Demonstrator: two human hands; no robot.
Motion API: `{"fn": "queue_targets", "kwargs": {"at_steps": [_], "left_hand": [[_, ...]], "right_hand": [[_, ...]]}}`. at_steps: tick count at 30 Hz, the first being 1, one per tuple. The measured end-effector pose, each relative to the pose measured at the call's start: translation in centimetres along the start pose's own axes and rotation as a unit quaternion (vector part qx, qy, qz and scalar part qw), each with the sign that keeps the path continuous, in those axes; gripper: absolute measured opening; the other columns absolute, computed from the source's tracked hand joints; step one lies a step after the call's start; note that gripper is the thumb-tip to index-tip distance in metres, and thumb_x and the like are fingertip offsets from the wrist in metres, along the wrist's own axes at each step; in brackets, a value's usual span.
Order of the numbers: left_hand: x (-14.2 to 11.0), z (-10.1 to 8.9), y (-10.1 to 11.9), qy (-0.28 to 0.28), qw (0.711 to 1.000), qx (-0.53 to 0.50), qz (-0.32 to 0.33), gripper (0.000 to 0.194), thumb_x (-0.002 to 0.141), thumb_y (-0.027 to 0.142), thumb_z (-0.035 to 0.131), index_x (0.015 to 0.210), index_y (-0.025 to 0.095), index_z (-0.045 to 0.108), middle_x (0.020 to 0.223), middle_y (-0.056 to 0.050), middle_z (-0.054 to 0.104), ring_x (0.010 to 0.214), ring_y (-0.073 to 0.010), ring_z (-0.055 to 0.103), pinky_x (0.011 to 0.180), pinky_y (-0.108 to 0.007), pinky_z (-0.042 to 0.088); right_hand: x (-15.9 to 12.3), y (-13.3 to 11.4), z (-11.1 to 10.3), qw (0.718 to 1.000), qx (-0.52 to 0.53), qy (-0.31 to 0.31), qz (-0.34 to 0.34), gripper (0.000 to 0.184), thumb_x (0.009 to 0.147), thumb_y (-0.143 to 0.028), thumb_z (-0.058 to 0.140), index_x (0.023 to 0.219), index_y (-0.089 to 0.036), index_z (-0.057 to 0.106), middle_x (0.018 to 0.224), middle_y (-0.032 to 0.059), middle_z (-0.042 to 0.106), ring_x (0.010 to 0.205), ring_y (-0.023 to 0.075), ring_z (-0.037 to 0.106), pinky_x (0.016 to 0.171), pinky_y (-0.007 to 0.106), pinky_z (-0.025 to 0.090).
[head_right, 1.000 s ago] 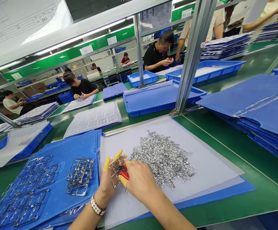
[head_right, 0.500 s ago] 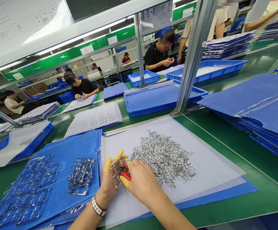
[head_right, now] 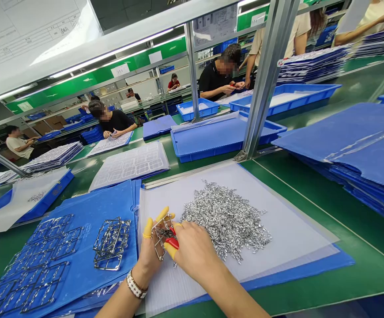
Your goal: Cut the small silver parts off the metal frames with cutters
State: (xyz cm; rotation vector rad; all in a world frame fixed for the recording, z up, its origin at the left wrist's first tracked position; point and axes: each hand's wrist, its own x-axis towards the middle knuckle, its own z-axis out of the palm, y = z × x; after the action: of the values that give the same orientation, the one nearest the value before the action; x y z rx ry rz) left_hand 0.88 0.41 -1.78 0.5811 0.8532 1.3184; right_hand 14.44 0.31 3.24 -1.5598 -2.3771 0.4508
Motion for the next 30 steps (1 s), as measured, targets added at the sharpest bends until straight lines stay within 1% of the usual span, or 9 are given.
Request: {"fn": "queue_targets", "kwargs": {"at_steps": [5, 9, 13, 16, 19, 25, 30], "left_hand": [[0.0, -0.1, -0.1, -0.014, 1.000, 0.003, 0.012, 0.059, 0.081, 0.059, 0.051, 0.124, 0.020, 0.060, 0.120, -0.011, 0.063, 0.108, -0.0280, 0.056, 0.096, -0.040, 0.038], [-0.1, 0.0, 0.0, -0.018, 1.000, 0.004, 0.009, 0.057, 0.082, 0.058, 0.050, 0.125, 0.020, 0.060, 0.120, -0.010, 0.063, 0.106, -0.0271, 0.057, 0.096, -0.040, 0.038], [-0.2, 0.2, 0.1, -0.014, 1.000, -0.003, 0.003, 0.056, 0.083, 0.057, 0.050, 0.123, 0.020, 0.061, 0.117, -0.010, 0.065, 0.105, -0.0265, 0.058, 0.096, -0.039, 0.039], [0.0, 0.0, 0.1, -0.009, 1.000, -0.026, -0.014, 0.055, 0.084, 0.057, 0.048, 0.123, 0.019, 0.061, 0.114, -0.011, 0.066, 0.104, -0.0267, 0.059, 0.094, -0.039, 0.040], [0.3, -0.2, 0.0, 0.000, 0.998, -0.055, -0.032, 0.056, 0.084, 0.057, 0.047, 0.122, 0.018, 0.061, 0.115, -0.012, 0.066, 0.107, -0.0269, 0.058, 0.094, -0.039, 0.041], [0.2, 0.0, 0.2, -0.018, 0.996, -0.080, -0.037, 0.055, 0.087, 0.055, 0.043, 0.121, 0.016, 0.062, 0.118, -0.011, 0.065, 0.114, -0.0271, 0.055, 0.097, -0.039, 0.039], [-0.1, 0.4, 0.3, -0.032, 0.997, -0.066, -0.035, 0.054, 0.088, 0.054, 0.042, 0.121, 0.016, 0.062, 0.116, -0.010, 0.066, 0.117, -0.0274, 0.053, 0.100, -0.038, 0.037]], "right_hand": [[0.1, -0.1, -0.3, 1.000, -0.007, -0.009, 0.004, 0.031, 0.081, -0.038, 0.055, 0.106, -0.020, 0.063, 0.095, 0.0090, 0.069, 0.089, 0.0265, 0.062, 0.077, 0.037, 0.045], [0.0, -0.3, -0.3, 1.000, -0.019, -0.012, 0.005, 0.029, 0.082, -0.035, 0.055, 0.104, -0.018, 0.064, 0.096, 0.0097, 0.069, 0.089, 0.0262, 0.063, 0.076, 0.036, 0.045], [-0.1, -0.4, 0.0, 1.000, -0.029, -0.001, 0.009, 0.027, 0.082, -0.032, 0.057, 0.104, -0.018, 0.064, 0.097, 0.0096, 0.069, 0.090, 0.0268, 0.063, 0.077, 0.037, 0.046], [-0.1, 0.1, 0.1, 0.999, -0.048, 0.016, 0.018, 0.022, 0.081, -0.031, 0.058, 0.099, -0.020, 0.064, 0.093, 0.0084, 0.069, 0.088, 0.0253, 0.063, 0.075, 0.035, 0.046], [0.0, 0.9, 0.0, 0.997, -0.074, 0.022, 0.032, 0.019, 0.082, -0.034, 0.056, 0.092, -0.020, 0.064, 0.090, 0.0089, 0.068, 0.087, 0.0255, 0.063, 0.074, 0.035, 0.045], [0.5, 1.7, -0.2, 0.996, -0.076, 0.013, 0.034, 0.025, 0.083, -0.035, 0.054, 0.097, -0.016, 0.064, 0.094, 0.0110, 0.068, 0.090, 0.0280, 0.062, 0.076, 0.038, 0.044], [0.8, 1.6, 0.0, 0.997, -0.070, 0.009, 0.032, 0.024, 0.083, -0.037, 0.055, 0.095, -0.017, 0.064, 0.093, 0.0099, 0.068, 0.090, 0.0268, 0.062, 0.075, 0.035, 0.042]]}}
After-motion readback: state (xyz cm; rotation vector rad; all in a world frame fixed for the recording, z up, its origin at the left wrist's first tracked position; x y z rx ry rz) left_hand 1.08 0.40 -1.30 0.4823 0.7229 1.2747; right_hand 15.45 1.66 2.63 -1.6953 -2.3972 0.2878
